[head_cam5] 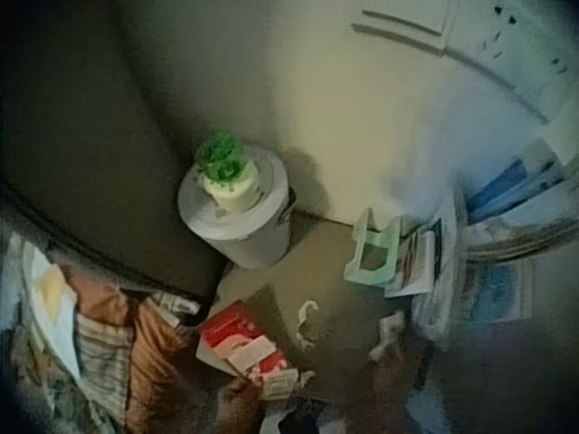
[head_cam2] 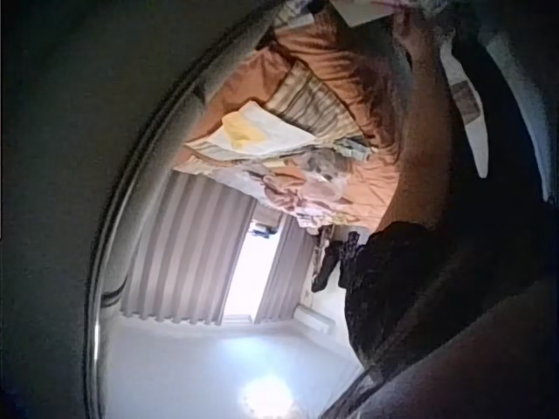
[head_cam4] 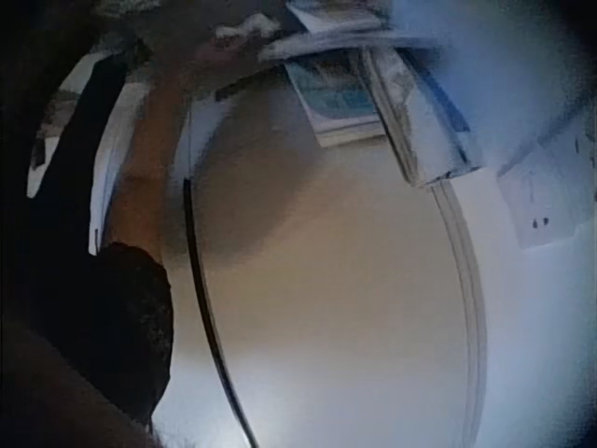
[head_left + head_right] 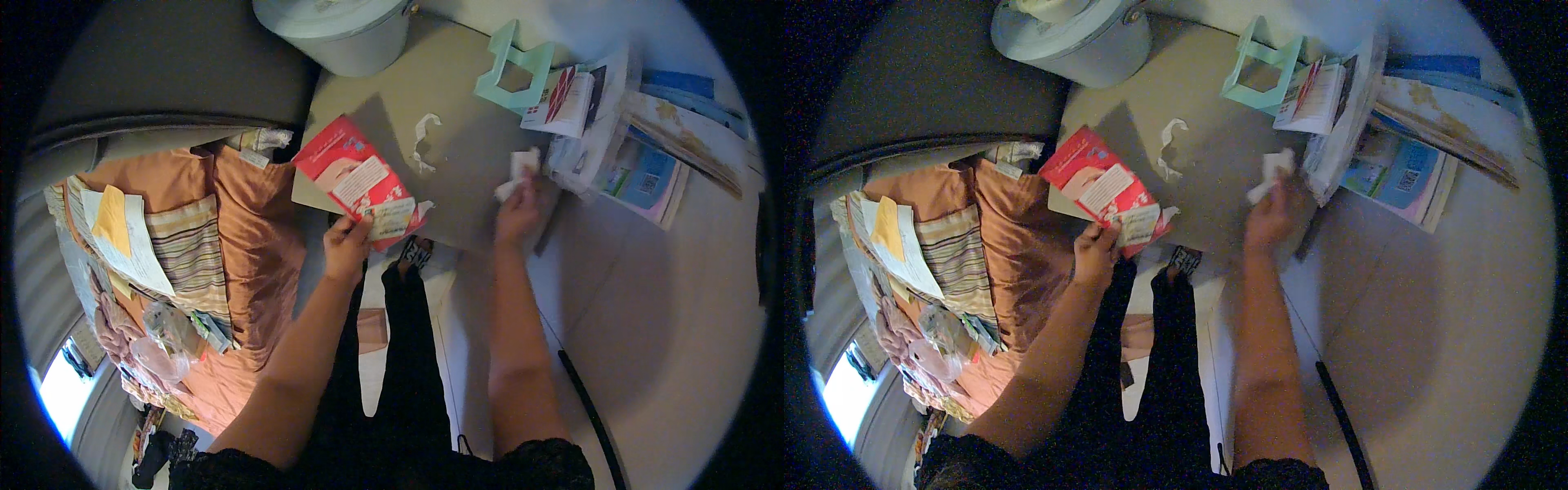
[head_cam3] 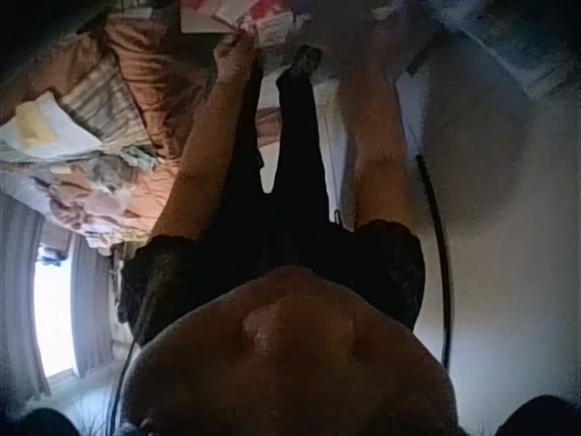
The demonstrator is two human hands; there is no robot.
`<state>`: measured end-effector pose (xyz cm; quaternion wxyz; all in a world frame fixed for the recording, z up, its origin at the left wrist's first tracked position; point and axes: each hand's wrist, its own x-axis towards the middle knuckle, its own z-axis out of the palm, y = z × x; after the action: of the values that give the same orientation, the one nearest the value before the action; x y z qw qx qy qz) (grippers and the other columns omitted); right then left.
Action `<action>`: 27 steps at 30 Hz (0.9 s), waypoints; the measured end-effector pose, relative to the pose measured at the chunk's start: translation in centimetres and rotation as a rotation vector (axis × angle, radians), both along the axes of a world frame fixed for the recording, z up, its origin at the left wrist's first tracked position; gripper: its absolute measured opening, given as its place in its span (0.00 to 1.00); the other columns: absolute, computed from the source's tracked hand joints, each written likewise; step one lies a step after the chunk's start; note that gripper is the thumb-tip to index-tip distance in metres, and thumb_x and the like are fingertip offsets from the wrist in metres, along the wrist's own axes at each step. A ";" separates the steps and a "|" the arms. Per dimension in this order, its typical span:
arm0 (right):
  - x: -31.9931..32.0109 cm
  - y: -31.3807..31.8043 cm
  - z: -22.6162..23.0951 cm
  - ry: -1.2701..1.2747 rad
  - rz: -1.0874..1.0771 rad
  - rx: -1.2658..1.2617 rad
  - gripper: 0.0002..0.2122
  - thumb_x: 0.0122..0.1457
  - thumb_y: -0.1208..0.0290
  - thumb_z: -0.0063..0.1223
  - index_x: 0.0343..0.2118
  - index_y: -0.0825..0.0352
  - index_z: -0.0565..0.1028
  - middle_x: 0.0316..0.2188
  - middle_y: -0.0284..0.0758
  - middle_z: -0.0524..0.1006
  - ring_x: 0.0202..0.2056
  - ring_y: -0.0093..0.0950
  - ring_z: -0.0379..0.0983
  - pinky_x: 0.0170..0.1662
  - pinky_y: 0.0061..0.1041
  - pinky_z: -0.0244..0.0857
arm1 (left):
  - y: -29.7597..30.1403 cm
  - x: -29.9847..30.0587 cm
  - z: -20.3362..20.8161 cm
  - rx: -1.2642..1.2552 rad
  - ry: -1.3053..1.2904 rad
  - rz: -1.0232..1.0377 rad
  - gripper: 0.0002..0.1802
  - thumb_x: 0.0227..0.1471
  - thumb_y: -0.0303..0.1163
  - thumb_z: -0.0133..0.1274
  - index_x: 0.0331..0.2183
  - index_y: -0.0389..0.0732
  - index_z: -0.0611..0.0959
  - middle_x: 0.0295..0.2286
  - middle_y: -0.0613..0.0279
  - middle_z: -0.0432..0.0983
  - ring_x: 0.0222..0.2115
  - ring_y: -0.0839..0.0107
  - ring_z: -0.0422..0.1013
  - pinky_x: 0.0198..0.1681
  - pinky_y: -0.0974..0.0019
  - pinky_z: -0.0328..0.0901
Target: The person organizes small items on a bed and bedside table, including boxes, papers, and plastic bags. They wipe the table surface with a tissue, move a humidifier, and place items into a plastic bag and a drawer.
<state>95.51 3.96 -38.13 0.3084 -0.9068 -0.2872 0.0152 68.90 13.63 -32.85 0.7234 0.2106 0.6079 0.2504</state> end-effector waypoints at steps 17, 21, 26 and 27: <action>-1.7 12.2 1.9 -0.115 0.761 0.030 0.24 0.45 0.82 0.50 0.47 0.52 0.71 0.36 0.34 0.70 0.34 0.36 0.71 0.34 0.30 0.68 | -7.9 -4.2 -1.5 -0.214 -0.105 0.126 0.03 0.49 0.28 0.54 0.29 0.41 0.77 0.19 0.70 0.70 0.14 0.81 0.60 0.18 0.76 0.55; -1.4 16.1 1.2 -0.223 0.730 -0.070 0.21 0.47 0.79 0.49 0.45 0.52 0.73 0.35 0.30 0.70 0.29 0.33 0.72 0.30 0.30 0.69 | -9.7 -4.4 -1.0 -0.213 -0.093 0.110 0.03 0.50 0.27 0.52 0.30 0.42 0.74 0.19 0.69 0.69 0.15 0.80 0.61 0.19 0.74 0.56; -4.6 14.3 0.5 -0.229 1.145 -0.113 0.16 0.51 0.70 0.49 0.45 0.53 0.72 0.37 0.30 0.70 0.28 0.34 0.72 0.29 0.34 0.70 | -11.6 -5.6 -2.5 -0.221 -0.060 0.168 0.04 0.50 0.26 0.52 0.31 0.41 0.75 0.18 0.69 0.68 0.14 0.80 0.59 0.17 0.76 0.54; -5.1 13.1 0.4 -0.210 1.185 -0.120 0.16 0.51 0.70 0.49 0.45 0.53 0.72 0.37 0.30 0.70 0.28 0.34 0.72 0.29 0.34 0.69 | -12.0 -5.6 -3.2 -0.239 -0.045 0.164 0.04 0.50 0.27 0.52 0.31 0.41 0.75 0.18 0.69 0.68 0.14 0.80 0.59 0.17 0.76 0.54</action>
<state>90.37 17.04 -37.72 0.1656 -0.6051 -0.7708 0.1108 63.28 1.61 -36.07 0.7338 0.0670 0.6323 0.2392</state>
